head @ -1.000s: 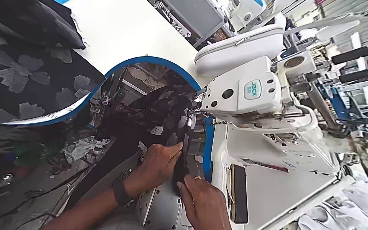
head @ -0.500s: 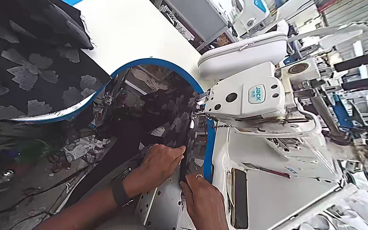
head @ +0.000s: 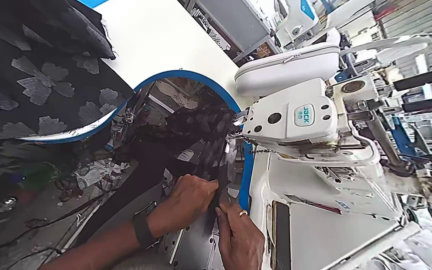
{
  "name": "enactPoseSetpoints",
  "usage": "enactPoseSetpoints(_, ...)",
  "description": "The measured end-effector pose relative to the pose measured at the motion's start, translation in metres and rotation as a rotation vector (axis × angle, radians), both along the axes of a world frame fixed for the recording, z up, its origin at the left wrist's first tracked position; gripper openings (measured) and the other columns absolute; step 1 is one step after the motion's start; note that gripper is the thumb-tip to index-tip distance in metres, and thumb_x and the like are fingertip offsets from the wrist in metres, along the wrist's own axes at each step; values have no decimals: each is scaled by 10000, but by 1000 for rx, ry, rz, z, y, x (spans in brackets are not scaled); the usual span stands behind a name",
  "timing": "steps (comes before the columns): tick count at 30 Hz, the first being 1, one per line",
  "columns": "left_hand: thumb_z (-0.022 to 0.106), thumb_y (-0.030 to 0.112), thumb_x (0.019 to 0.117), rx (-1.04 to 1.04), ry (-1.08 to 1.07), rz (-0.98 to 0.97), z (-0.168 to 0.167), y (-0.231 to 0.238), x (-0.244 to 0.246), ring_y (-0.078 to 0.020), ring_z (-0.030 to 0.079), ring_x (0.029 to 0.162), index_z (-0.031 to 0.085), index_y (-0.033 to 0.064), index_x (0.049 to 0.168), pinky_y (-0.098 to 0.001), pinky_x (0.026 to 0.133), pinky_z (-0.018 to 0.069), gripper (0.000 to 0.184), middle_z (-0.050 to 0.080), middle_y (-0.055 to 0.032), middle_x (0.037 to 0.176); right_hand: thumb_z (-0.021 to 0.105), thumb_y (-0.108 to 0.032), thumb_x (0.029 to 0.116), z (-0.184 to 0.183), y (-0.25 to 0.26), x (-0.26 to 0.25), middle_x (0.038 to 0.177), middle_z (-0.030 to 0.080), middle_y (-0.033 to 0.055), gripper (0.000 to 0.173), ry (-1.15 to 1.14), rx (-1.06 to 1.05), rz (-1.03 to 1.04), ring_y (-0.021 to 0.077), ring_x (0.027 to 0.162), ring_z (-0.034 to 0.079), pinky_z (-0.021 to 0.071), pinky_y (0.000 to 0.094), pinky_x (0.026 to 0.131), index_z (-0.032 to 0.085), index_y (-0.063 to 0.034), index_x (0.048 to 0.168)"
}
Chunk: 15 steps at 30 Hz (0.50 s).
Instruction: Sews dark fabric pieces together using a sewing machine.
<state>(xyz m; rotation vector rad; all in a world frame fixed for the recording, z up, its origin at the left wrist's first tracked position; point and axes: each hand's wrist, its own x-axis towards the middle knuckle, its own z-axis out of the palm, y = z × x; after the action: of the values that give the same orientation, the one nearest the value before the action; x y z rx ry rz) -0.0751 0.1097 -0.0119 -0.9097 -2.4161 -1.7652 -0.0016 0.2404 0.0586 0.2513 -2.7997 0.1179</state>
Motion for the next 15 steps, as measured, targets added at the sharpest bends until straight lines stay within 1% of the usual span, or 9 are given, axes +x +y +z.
enactPoseSetpoints(2, 529, 100, 984, 50, -1, 36, -5, 2, 2, -291, 654, 570, 760, -17, 1025, -442, 522, 485, 263, 656, -131, 651, 590, -119, 908, 0, -1, 2, 723, 679, 105, 215, 12, -23, -25, 170, 669, 656, 518, 233, 629, 768, -12, 853)
enactPoseSetpoints(3, 524, 100, 989, 68, -3, 41, -7, 3, 1, -285, 656, 572, 764, -20, 1048, -441, 532, 490, 274, 666, -131, 658, 592, -113, 906, 0, -2, 3, 731, 676, 110, 214, 26, -40, -29, 165, 682, 650, 513, 222, 644, 772, -6, 862)
enactPoseSetpoints(4, 518, 99, 991, 77, 2, 40, -8, 4, 0, -278, 652, 570, 758, -14, 1012, -437, 534, 486, 266, 661, -126, 654, 592, -115, 908, 0, -2, 2, 734, 670, 106, 213, 48, -47, -24, 153, 698, 644, 508, 205, 665, 771, -8, 863)
enactPoseSetpoints(6, 513, 90, 968, 117, 29, 79, -10, 9, 0, -246, 605, 525, 718, 8, 864, -402, 498, 440, 244, 606, -101, 599, 597, -123, 916, -2, -3, 0, 727, 665, 100, 210, 125, -28, 5, 144, 710, 638, 501, 183, 691, 766, -15, 852)
enactPoseSetpoints(9, 547, 64, 923, 185, 14, 190, -12, 14, 2, -202, 588, 514, 704, 20, 777, -362, 497, 434, 219, 616, -91, 591, 618, -136, 900, -14, -3, -4, 702, 646, 80, 183, 268, 31, 72, 150, 678, 607, 477, 203, 654, 767, -45, 845)
enactPoseSetpoints(11, 561, 43, 892, 186, -14, 188, -9, 14, 1, -198, 587, 527, 662, 16, 723, -352, 507, 430, 198, 604, -96, 590, 636, -139, 897, -23, -2, -10, 695, 620, 76, 163, 347, 47, 112, 157, 675, 585, 462, 207, 648, 771, -60, 851)
enactPoseSetpoints(13, 570, 33, 886, 185, -19, 160, -7, 12, 4, -205, 581, 551, 627, 10, 698, -342, 523, 440, 198, 579, -98, 599, 656, -143, 910, -29, -1, -17, 768, 601, 92, 130, 393, 18, 106, 164, 763, 580, 456, 193, 715, 756, -78, 860)
enactPoseSetpoints(15, 579, 32, 883, 191, 15, 172, -9, 14, 8, -211, 574, 601, 652, 0, 699, -318, 561, 460, 201, 550, -95, 626, 662, -122, 919, -35, 3, -26, 869, 644, 123, 106, 407, -29, 106, 169, 891, 621, 483, 184, 836, 748, -77, 874)
